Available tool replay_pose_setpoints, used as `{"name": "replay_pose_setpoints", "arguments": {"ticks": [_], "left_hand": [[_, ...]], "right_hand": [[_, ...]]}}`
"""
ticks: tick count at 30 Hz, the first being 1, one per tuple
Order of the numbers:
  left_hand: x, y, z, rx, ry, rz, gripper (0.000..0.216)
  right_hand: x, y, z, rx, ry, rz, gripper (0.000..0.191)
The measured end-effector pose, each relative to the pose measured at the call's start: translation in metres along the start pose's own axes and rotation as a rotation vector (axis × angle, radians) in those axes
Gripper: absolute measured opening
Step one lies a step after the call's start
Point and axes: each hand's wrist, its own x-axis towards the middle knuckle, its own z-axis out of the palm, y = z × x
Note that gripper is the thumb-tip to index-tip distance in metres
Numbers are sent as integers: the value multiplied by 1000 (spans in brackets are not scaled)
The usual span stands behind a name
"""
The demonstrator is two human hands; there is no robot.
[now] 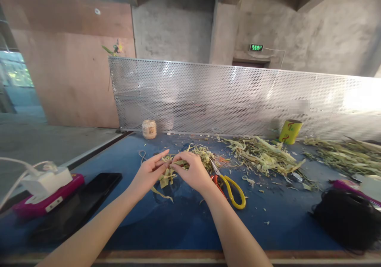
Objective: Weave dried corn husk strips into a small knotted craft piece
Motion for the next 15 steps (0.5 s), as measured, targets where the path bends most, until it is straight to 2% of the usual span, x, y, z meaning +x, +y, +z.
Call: {"name": "replay_pose_setpoints", "arguments": {"ticks": [7, 15], "left_hand": [[-1, 2, 0, 26, 9, 27, 64], [-2, 6, 1, -78, 7, -13, 62]], "right_hand": [[0, 3, 1, 35, -21, 72, 2], [-1, 0, 1, -168, 54, 26, 3]]}}
